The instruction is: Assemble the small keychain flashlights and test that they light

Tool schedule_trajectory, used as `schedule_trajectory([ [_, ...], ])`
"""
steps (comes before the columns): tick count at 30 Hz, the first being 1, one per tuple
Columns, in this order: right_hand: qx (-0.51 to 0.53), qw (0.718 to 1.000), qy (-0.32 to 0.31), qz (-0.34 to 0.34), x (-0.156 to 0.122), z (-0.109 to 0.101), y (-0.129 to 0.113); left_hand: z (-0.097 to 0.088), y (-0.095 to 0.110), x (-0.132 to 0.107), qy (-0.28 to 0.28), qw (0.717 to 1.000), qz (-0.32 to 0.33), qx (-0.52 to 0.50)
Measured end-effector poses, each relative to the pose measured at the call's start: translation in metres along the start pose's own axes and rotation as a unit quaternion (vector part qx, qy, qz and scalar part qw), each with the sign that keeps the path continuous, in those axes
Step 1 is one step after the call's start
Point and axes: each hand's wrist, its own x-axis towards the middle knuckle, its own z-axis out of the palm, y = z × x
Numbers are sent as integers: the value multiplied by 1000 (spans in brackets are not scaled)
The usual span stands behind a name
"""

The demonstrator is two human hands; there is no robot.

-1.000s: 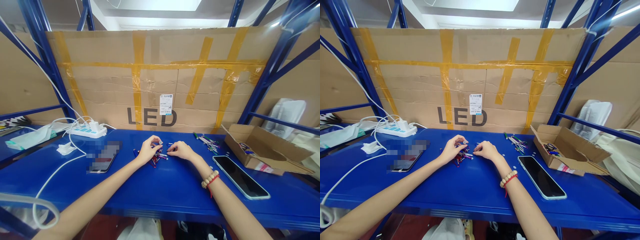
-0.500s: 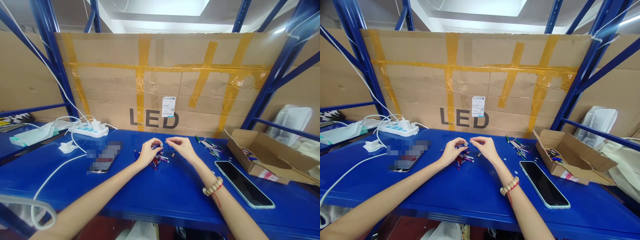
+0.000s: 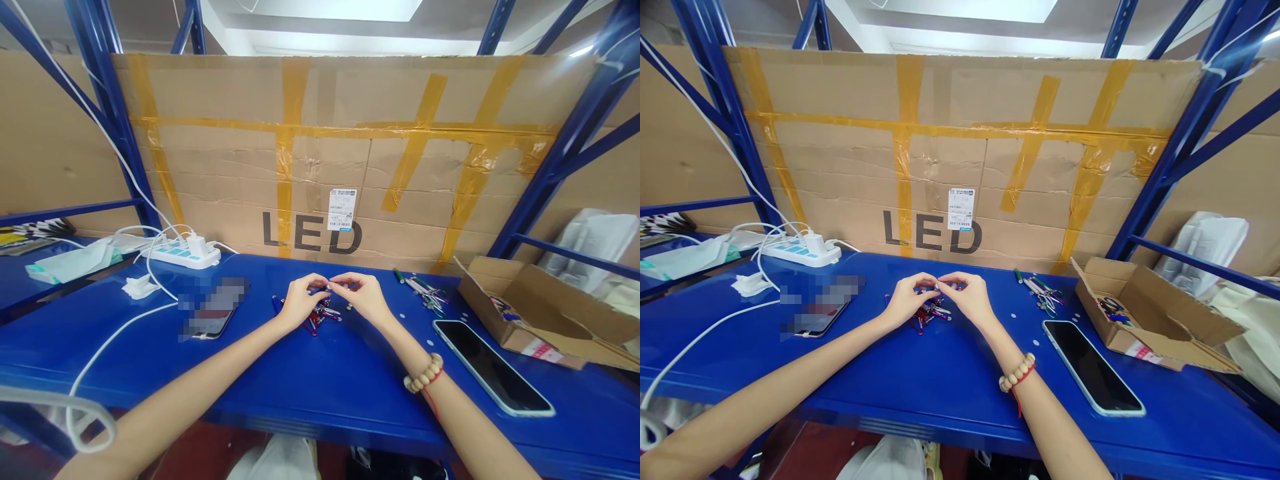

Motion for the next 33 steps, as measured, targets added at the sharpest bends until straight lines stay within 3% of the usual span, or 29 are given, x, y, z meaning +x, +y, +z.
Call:
schedule_trajectory([
  [3,-17,1000,8,-9,-1,1,4,1,-1,0,-1,1000,1,-3],
  [7,-109,990,15,-86,-6,1,3,-1,0,0,20,1000,-1,2],
  [10,-200,971,-20,-128,-10,0,-2,-3,0,0,17,999,27,33],
  [13,-225,964,-44,-136,-9,-4,-3,-5,0,0,10,997,42,61],
  [17,-199,974,-60,-91,-2,-15,7,-7,0,3,57,996,19,67],
  [22,-348,925,-152,-5,2,-32,21,-6,-2,5,81,995,-11,50],
  [26,-332,921,-199,48,5,-35,33,-2,-5,4,67,997,-29,23],
  [29,-297,930,-209,53,7,-32,41,1,-5,3,59,997,-42,8],
  [33,-316,926,-207,6,7,-28,44,3,-5,1,44,998,-39,2],
])
